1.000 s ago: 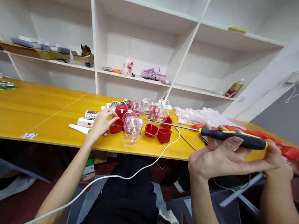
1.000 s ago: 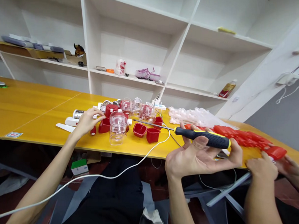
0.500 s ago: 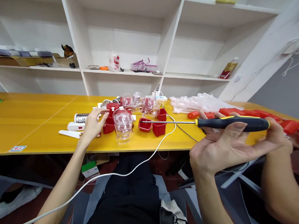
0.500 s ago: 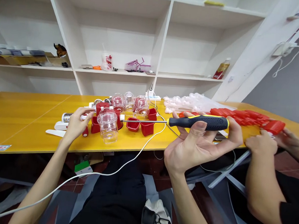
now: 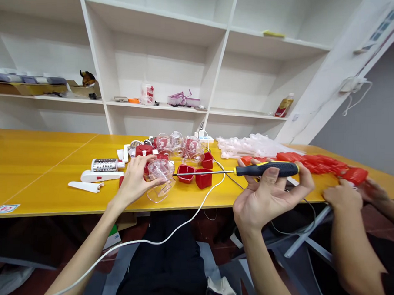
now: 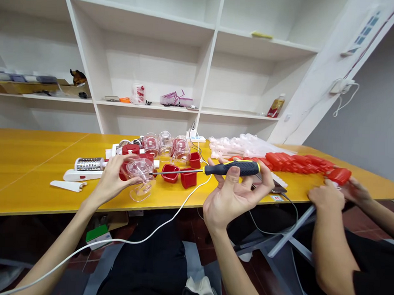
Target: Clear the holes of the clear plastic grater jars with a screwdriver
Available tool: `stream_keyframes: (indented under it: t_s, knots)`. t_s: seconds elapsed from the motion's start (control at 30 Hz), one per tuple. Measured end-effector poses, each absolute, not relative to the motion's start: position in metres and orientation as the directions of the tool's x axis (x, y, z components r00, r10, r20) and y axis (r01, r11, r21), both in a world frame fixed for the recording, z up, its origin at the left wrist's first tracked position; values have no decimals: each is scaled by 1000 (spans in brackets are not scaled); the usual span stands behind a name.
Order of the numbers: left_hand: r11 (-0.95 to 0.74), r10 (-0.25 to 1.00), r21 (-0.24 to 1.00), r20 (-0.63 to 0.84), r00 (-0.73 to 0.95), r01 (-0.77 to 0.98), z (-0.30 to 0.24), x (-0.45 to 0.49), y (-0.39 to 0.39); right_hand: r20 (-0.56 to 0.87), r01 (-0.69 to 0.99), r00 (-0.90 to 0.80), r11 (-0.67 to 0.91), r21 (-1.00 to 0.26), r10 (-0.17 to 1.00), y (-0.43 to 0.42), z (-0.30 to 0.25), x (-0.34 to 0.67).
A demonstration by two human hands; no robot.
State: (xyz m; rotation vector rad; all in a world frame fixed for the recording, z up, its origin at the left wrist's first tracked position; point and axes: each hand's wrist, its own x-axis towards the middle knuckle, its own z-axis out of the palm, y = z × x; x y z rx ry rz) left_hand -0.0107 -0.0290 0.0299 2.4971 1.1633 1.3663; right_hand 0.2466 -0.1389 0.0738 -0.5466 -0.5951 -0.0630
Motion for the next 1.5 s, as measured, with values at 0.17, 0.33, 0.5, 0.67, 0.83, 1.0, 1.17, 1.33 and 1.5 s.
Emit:
stream_keyframes:
  t_s: [0.17,0.33,0.5,0.67,0.83,1.0,1.17,1.33,1.5]
  knots:
    - [-755,627,374,652,426,538,34,-22,-27,564,233,820,848,-476,91,-136,70,248]
    - [-754,625,387,672,398,530,29,-19,-25,588,231,800,842,-488,121,-136,73,240]
    - [-689,582,225,738,342,688,16,3,-30,681,217,722,894,-391,122,-123,104,221]
    - [-707,573,222,737,359,672,14,5,-30,812,235,553,901,-366,186,-101,131,207]
    - [-740,581,289,730,361,607,14,3,-30,854,272,463,879,-393,238,-85,146,205]
    - [-742,583,285,721,374,607,14,4,-31,882,252,388,890,-379,266,-81,160,205]
    - [-735,590,283,715,376,616,13,4,-31,891,229,355,897,-377,284,-78,160,208]
    - [-729,600,298,711,367,616,14,6,-31,907,248,274,888,-387,319,-70,168,204]
    - [-730,593,288,716,367,620,14,6,-30,879,277,11,843,-461,477,-54,197,186]
